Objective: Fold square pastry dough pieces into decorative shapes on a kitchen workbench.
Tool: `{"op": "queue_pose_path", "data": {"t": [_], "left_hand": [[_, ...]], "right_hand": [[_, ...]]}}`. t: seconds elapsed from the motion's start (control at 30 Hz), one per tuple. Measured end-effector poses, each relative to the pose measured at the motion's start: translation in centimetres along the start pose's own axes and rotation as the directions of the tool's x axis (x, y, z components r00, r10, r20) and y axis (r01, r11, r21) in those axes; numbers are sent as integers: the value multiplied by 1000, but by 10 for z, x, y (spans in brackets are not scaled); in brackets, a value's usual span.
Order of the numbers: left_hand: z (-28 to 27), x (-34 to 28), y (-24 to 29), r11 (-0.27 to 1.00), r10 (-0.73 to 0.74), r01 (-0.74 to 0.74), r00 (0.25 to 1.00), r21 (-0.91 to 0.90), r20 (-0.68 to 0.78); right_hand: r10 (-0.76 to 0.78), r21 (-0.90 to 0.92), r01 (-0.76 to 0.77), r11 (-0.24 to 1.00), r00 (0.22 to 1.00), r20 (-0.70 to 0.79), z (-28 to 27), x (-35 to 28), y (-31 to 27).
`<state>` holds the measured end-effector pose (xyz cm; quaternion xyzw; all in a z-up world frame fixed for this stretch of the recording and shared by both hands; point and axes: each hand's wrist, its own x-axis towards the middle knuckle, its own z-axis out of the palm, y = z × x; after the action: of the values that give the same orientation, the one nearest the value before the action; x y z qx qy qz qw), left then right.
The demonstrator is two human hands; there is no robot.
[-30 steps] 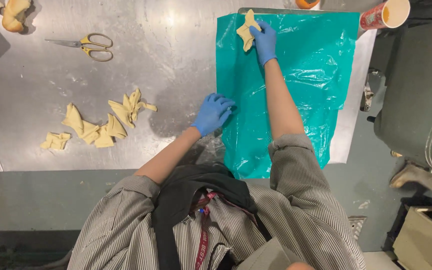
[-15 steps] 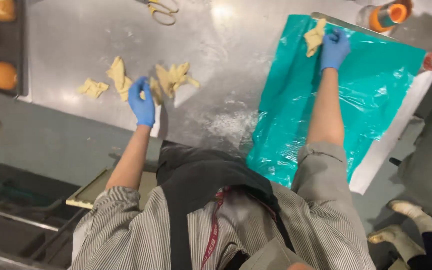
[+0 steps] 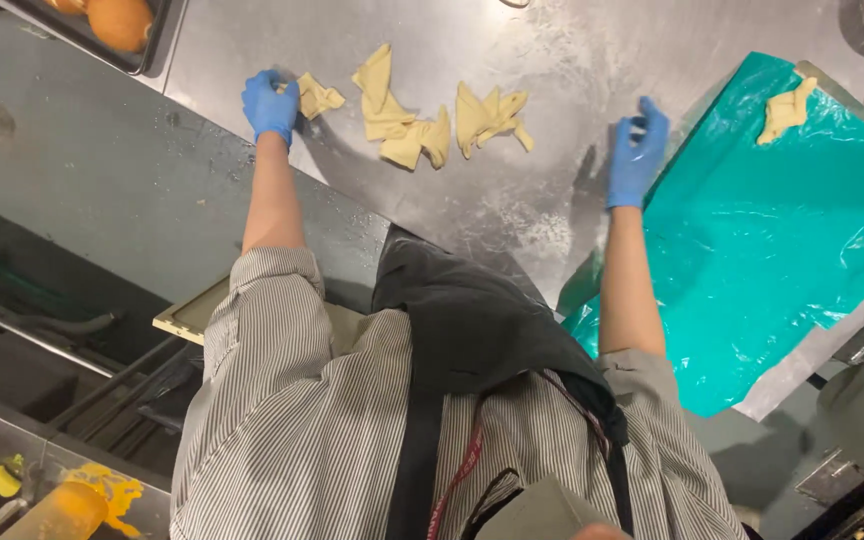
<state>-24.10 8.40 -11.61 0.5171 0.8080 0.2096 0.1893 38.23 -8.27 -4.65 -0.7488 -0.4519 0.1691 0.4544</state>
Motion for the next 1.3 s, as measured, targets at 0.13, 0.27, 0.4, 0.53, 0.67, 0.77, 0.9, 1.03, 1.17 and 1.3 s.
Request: {"op": "queue_pose_path", "data": {"t": [0.13, 0.27, 0.4, 0.53, 0.67, 0.77, 0.9, 1.03, 1.17, 1.3], "left_hand": [[-31, 9, 18, 962, 266, -274, 946, 20, 184], [-29, 28, 31, 912, 378, -409, 832, -10, 406], [-30, 31, 37, 856, 414, -514, 744, 53, 523], [-25, 31, 27, 867, 447, -496, 717, -60, 535], [-63, 4, 51, 812, 543, -579, 697, -80, 468], [-98, -48, 129, 759, 612, -436, 732, -484, 300], [-27, -123, 206, 820, 380, -36, 780, -571, 496], [71, -227, 277, 599, 557, 157, 623, -785, 549], [87, -320, 366, 573, 732, -45, 478, -818, 486], [130, -363, 389, 565, 768, -122, 441, -816, 466]], "right_hand": [[18, 42, -27, 999, 978, 208, 55, -49, -82], [16, 48, -32, 998, 952, 306, 79, -69, -121], [-94, 38, 87, 996, 952, 292, 82, -72, -133], [-116, 35, 110, 993, 953, 281, 83, -67, -139], [-37, 67, 18, 998, 959, 280, 84, -74, -143], [-22, 94, -4, 996, 960, 279, 86, -82, -138], [125, 273, -216, 937, 941, 316, 92, -86, -123], [166, 617, -429, 660, 884, 436, 71, -84, -74], [449, 791, -533, 299, 810, 376, -13, -69, -28], [488, 798, -482, 361, 827, 279, -115, -52, 30]]}}
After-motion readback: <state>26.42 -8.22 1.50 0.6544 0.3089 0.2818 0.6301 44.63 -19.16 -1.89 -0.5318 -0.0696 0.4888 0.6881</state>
